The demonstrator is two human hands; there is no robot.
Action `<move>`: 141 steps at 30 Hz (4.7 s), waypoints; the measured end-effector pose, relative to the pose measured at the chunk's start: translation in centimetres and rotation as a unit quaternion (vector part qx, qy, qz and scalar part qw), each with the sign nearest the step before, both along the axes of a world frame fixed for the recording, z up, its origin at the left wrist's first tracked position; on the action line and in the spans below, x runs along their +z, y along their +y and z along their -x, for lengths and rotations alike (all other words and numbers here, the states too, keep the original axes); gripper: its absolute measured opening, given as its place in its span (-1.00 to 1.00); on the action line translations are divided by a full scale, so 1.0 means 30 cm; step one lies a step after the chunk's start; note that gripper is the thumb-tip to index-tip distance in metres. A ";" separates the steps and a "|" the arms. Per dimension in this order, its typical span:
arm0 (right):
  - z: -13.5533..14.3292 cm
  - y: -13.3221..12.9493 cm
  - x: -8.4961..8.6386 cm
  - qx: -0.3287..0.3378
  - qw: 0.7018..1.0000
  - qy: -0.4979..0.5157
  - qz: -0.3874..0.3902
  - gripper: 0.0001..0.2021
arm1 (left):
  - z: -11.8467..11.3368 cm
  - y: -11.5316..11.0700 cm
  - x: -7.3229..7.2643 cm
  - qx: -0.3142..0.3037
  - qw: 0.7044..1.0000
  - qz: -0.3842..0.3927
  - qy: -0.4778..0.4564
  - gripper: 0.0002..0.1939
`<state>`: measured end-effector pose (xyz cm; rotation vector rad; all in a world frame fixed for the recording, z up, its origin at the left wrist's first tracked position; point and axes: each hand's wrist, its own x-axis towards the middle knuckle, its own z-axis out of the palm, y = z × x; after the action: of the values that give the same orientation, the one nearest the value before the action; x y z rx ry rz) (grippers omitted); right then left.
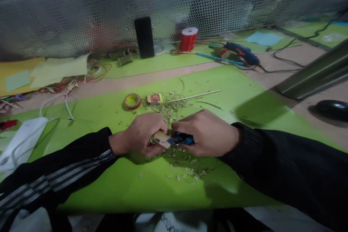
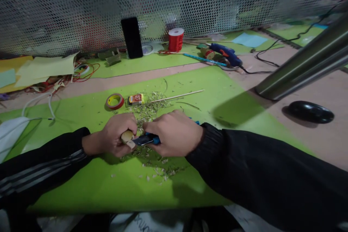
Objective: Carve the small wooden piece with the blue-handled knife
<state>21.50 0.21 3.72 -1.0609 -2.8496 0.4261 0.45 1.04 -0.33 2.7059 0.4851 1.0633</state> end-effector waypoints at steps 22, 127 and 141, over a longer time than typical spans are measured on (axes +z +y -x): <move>0.042 -0.008 0.018 -0.036 0.995 -0.090 0.034 -0.81 | -0.006 -0.014 0.031 0.044 0.997 -0.046 0.045 -0.58; -0.011 0.021 -0.077 0.026 0.981 0.129 -0.141 -0.56 | 0.004 -0.009 -0.006 0.059 0.998 -0.012 -0.030 -0.65; -0.010 0.007 -0.061 0.050 0.988 0.058 -0.135 -0.62 | 0.006 -0.013 -0.002 0.069 0.995 -0.068 0.038 -0.64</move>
<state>21.82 0.42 1.89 -0.8192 -2.7634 0.0987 0.26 0.64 -0.37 2.8778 0.6418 1.0665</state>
